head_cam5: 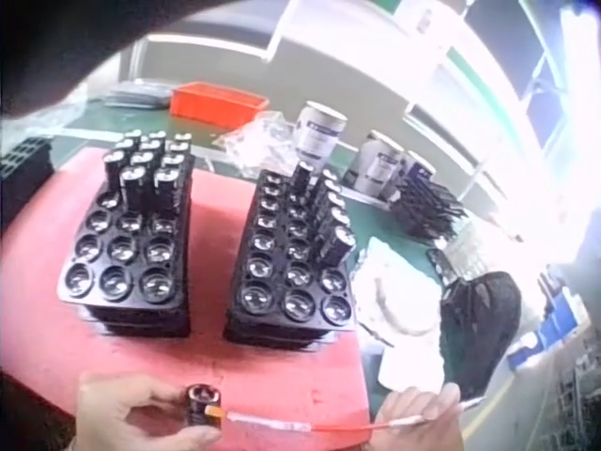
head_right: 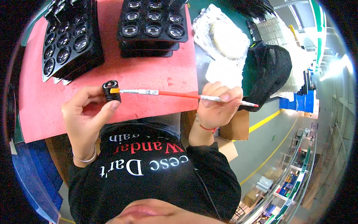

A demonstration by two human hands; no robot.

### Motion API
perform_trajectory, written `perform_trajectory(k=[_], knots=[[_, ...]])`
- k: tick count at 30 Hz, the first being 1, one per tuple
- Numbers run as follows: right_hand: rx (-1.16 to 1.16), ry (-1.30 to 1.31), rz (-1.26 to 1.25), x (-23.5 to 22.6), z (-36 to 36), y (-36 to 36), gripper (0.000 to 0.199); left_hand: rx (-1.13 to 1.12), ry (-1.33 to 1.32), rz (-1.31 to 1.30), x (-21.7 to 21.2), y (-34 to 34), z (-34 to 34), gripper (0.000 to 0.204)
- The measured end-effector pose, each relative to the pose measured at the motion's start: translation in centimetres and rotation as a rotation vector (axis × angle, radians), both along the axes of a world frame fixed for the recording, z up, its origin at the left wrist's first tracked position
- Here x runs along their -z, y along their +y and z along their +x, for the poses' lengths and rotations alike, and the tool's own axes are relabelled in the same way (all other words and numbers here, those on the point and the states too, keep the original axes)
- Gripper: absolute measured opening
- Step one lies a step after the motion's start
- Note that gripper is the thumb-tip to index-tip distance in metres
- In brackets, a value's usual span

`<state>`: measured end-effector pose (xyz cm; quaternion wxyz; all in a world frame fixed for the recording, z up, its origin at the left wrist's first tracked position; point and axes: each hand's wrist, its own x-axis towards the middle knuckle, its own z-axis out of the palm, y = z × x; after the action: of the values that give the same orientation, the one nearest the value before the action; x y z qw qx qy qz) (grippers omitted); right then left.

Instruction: Apply orange coating to small circular components using a brush and organize them into a tray.

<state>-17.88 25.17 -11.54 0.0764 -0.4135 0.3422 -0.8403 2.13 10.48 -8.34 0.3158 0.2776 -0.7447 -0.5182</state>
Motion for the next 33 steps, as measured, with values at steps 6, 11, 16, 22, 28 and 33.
perform_trajectory(k=[6,11,16,22,28,33], knots=[[0.073,0.066,-0.002,0.2,-0.2,0.0,0.030,0.031,0.024,0.021,0.1,0.0,-0.3,0.022],[0.119,0.056,-0.006,0.2,-0.2,-0.1,0.029,0.097,0.046,0.127,-0.2,-0.3,-0.1,0.021],[0.152,0.083,0.000,0.3,-0.2,0.0,0.029,0.133,0.075,0.235,-0.2,-0.3,0.0,0.021],[0.161,0.092,-0.012,0.4,-0.3,0.1,0.030,0.150,0.066,0.299,-0.3,-0.3,0.1,0.021],[0.175,0.125,0.014,0.2,0.1,0.1,0.029,0.148,0.094,0.281,-0.3,-0.3,0.1,0.022],[0.245,0.087,-0.029,0.4,0.2,0.2,0.029,0.142,0.088,0.376,-1.2,-0.2,0.8,0.024]])
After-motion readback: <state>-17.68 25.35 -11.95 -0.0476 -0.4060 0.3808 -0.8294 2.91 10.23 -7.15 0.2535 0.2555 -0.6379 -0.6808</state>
